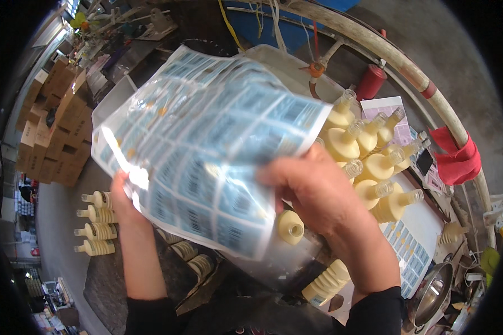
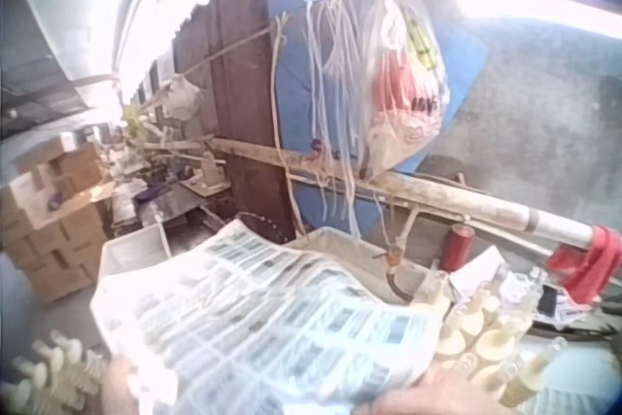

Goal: The person applies adhesive labels to the bodies of multiple plastic bottles filled with a yellow liquid. They peel labels from a sheet, position them on each bottle, and smooth them down. Finished bottles are placed on a nearby table.

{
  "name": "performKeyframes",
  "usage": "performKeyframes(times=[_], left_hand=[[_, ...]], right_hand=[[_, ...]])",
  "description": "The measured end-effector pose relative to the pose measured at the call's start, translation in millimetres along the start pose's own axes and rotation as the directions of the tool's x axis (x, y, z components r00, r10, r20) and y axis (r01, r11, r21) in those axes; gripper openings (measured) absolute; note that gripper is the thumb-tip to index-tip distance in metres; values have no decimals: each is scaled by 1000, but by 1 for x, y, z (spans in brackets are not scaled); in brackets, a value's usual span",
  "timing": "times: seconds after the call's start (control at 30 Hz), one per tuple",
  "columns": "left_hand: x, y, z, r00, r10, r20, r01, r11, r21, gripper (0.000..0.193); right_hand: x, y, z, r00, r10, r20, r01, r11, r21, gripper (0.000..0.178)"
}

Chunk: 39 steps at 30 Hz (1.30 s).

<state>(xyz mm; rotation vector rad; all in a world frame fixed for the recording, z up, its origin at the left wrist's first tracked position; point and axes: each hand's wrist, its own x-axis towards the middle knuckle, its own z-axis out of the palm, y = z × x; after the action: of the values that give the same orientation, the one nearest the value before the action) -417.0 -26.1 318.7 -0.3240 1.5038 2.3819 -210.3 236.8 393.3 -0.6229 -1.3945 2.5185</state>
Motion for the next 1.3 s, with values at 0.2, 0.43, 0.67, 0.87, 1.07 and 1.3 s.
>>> performKeyframes(times=[0.2,0.43,0.67,0.87,1.07,1.3], left_hand=[[-27,-85,-65,996,-44,-80,30,985,-172,52],[-39,-101,-72,1000,-11,-25,10,999,-45,61],[-49,-97,-68,992,-123,-22,124,992,24,62],[-40,-103,-87,974,-223,-35,222,975,-28,64],[-39,-102,-94,966,-258,-18,256,964,-73,62],[-42,-98,-92,971,-236,-44,233,970,-66,54]], right_hand=[[3,82,-51,905,413,-108,-426,880,-209,19],[-37,130,-85,911,383,-152,-409,887,-214,59],[-53,128,-67,974,-132,-184,-107,451,-886,55],[-20,127,-59,814,-572,-105,19,206,-978,42],[-3,136,-54,797,-596,-93,64,237,-969,42],[2,136,-45,777,-630,13,91,92,-992,53]])
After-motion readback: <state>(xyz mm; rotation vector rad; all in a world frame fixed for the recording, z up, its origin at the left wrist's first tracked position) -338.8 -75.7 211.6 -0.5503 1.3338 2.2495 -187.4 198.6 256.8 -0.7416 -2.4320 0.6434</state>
